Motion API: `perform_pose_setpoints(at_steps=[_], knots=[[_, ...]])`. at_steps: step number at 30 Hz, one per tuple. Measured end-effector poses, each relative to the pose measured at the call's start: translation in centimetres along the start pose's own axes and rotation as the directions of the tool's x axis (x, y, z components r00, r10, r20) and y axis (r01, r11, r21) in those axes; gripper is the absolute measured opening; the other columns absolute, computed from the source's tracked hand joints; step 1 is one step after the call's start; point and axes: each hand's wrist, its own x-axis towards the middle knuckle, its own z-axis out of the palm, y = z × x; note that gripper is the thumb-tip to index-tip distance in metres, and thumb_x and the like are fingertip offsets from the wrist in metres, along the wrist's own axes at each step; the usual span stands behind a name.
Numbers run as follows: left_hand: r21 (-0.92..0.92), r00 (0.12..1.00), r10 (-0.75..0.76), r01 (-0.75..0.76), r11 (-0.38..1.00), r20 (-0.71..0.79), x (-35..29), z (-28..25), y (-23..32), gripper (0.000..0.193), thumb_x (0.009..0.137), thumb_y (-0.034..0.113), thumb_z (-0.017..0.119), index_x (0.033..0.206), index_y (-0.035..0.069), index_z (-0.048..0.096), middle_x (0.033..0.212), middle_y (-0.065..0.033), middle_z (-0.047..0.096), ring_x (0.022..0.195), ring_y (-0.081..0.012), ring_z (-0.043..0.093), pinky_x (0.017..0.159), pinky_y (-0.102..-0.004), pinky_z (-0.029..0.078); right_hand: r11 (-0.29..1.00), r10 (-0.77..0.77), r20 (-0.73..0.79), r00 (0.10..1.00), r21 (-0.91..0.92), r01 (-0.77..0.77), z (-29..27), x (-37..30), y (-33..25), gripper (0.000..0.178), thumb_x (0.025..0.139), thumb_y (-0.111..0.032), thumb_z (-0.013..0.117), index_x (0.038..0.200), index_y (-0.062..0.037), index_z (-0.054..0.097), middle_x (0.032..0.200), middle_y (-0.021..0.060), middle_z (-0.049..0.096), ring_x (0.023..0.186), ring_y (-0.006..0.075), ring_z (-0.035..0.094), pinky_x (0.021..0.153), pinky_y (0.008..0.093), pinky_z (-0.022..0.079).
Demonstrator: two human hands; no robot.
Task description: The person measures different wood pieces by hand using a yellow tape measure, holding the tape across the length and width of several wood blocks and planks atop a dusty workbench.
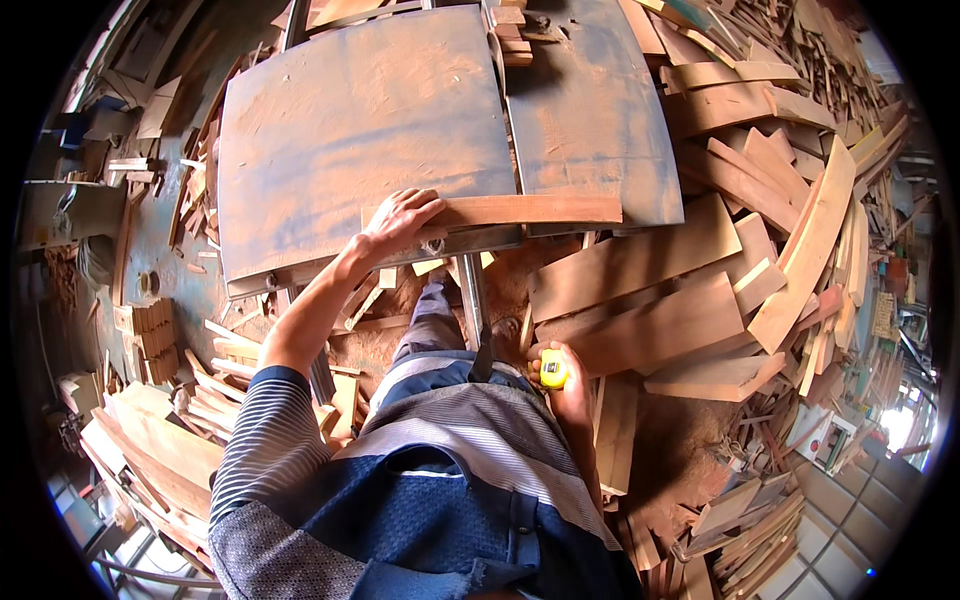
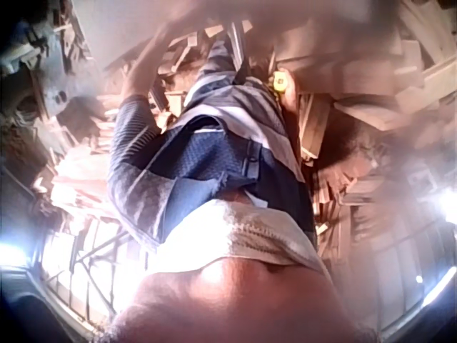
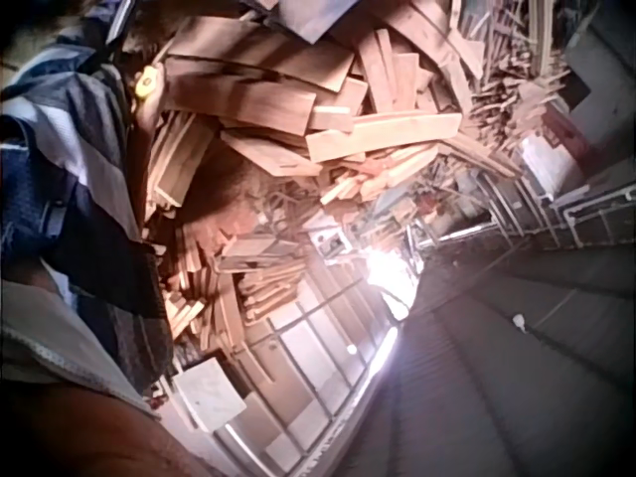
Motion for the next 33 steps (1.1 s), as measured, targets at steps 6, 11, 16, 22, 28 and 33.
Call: perform_pose_setpoints(at_steps=[6, 11, 16, 22, 28, 33], knots=[[-0.006, 0.989, -0.140, 0.140, 0.990, -0.047, -1.0, 2.5, 0.8, 0.066, 0.087, 0.046, 0.076, 0.131, 0.001, 0.059, 0.135, -0.0201, 0.060, 0.125, -0.0401, 0.056, 0.106, -0.0498, 0.045, 0.996, -0.011, -0.032, 0.999, -0.085, 0.009, 0.9, 0.1, -0.9, 0.039, 0.099, -0.036, 0.068, 0.125, -0.0081, 0.060, 0.104, 0.0089, 0.068, 0.084, 0.0218, 0.072, 0.066, 0.0358, 0.061], [0.032, 0.913, -0.276, 0.299, 0.954, -0.301, -4.2, 2.4, 0.8, 0.066, 0.084, 0.044, 0.079, 0.128, -0.001, 0.060, 0.134, -0.0194, 0.060, 0.125, -0.0401, 0.055, 0.107, -0.0526, 0.041, 0.987, -0.013, -0.116, 0.993, -0.162, -0.006, 1.4, -0.5, -1.1, 0.038, 0.098, -0.033, 0.069, 0.125, -0.0065, 0.062, 0.104, 0.0089, 0.069, 0.086, 0.0228, 0.071, 0.069, 0.0364, 0.060], [0.101, 0.803, -0.384, 0.475, 0.874, -0.456, -8.6, 1.4, 2.0, 0.048, 0.086, 0.030, 0.079, 0.121, 0.000, 0.064, 0.131, -0.0183, 0.063, 0.127, -0.0376, 0.055, 0.108, -0.0513, 0.041, 0.975, -0.095, -0.135, 0.986, -0.213, 0.065, 0.3, -0.7, -0.5, 0.035, 0.099, -0.029, 0.068, 0.125, -0.0056, 0.065, 0.103, 0.0102, 0.070, 0.088, 0.0239, 0.072, 0.074, 0.0378, 0.061], [-0.035, 0.727, -0.486, 0.539, 0.842, -0.486, -11.0, 1.9, 3.9, 0.038, 0.085, 0.017, 0.077, 0.117, 0.000, 0.067, 0.128, -0.0182, 0.065, 0.124, -0.0367, 0.058, 0.108, -0.0501, 0.044, 0.964, 0.004, 0.016, 1.000, -0.267, 0.000, 2.0, 0.5, -1.6, 0.035, 0.103, -0.031, 0.061, 0.125, -0.0039, 0.062, 0.100, 0.0107, 0.068, 0.084, 0.0240, 0.071, 0.069, 0.0376, 0.061], [-0.003, 0.952, -0.057, 0.059, 0.998, -0.300, -2.9, 0.9, 8.1, 0.023, 0.081, 0.013, 0.071, 0.102, 0.005, 0.069, 0.111, -0.0109, 0.070, 0.116, -0.0306, 0.063, 0.100, -0.0471, 0.051, 0.905, -0.063, 0.091, 0.994, -0.414, 0.096, 2.6, 4.0, -1.8, 0.036, 0.101, -0.031, 0.063, 0.126, -0.0047, 0.062, 0.098, 0.0082, 0.067, 0.081, 0.0210, 0.070, 0.063, 0.0364, 0.060], [-0.087, 0.921, -0.272, 0.258, 0.962, -0.277, 4.6, 5.4, 7.1, 0.040, 0.080, 0.025, 0.077, 0.113, 0.006, 0.063, 0.118, -0.0128, 0.065, 0.123, -0.0346, 0.056, 0.104, -0.0464, 0.045, 0.852, -0.022, 0.046, 0.999, -0.522, 0.043, 5.7, 2.3, -2.2, 0.036, 0.098, -0.030, 0.069, 0.124, -0.0053, 0.064, 0.099, 0.0051, 0.064, 0.083, 0.0161, 0.066, 0.064, 0.0324, 0.059]])
